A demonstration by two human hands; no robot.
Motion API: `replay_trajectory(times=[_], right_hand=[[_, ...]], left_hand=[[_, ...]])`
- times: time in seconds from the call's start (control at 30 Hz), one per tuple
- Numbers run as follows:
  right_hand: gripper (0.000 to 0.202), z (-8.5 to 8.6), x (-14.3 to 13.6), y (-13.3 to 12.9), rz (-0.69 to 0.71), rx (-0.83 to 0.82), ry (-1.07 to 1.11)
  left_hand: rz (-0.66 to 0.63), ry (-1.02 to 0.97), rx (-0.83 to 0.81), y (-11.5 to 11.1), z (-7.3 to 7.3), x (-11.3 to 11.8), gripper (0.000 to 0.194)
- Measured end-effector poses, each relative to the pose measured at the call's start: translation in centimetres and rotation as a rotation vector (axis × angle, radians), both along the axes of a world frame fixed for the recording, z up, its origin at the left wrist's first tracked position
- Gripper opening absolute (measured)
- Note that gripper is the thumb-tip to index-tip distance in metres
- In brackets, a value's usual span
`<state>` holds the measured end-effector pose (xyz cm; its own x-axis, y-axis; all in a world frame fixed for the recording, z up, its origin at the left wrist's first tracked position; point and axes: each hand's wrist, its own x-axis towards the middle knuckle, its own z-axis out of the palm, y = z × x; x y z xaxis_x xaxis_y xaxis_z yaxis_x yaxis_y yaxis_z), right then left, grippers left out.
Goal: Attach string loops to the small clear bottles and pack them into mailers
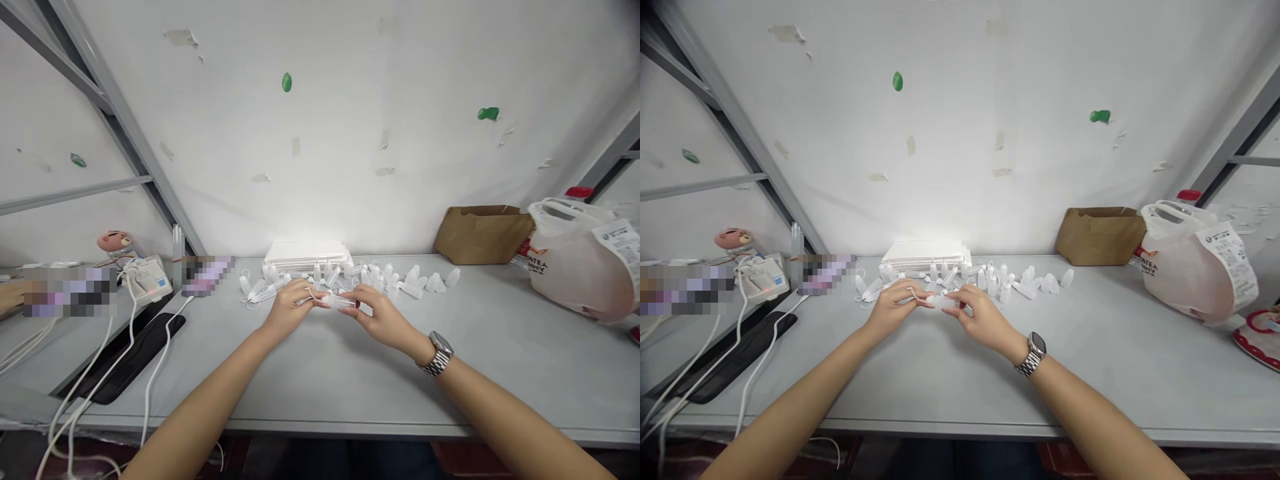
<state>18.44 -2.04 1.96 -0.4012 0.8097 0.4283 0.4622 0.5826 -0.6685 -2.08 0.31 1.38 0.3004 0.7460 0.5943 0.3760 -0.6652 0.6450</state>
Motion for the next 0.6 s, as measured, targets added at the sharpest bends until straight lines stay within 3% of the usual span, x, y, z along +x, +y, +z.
replay_trajectory(times=[0.17, 0.3, 0.47, 0.6], right_hand=[[0.023, 0.3, 0.1, 0.1, 0.01, -0.052, 0.015], [0.027, 0.6, 0.0, 0.2, 0.074, -0.283, 0.093], [0.043, 0.2, -0.4, 0.6, 0.143, -0.663, 0.385], [0.041, -0.2, -0.7, 0.7, 0.022, -0.626, 0.429]], left_hand=[[-0.029, 0.089, 0.124, 0.0, -0.1, -0.2, 0.029], [-0.022, 0.091, 0.153, 0.0, -0.2, -0.1, 0.022], [-0.006, 0.035, 0.07, -0.2, -0.5, 0.3, 0.011], [0.052, -0.041, -0.118, -0.4, -0.8, 0.9, 0.009]])
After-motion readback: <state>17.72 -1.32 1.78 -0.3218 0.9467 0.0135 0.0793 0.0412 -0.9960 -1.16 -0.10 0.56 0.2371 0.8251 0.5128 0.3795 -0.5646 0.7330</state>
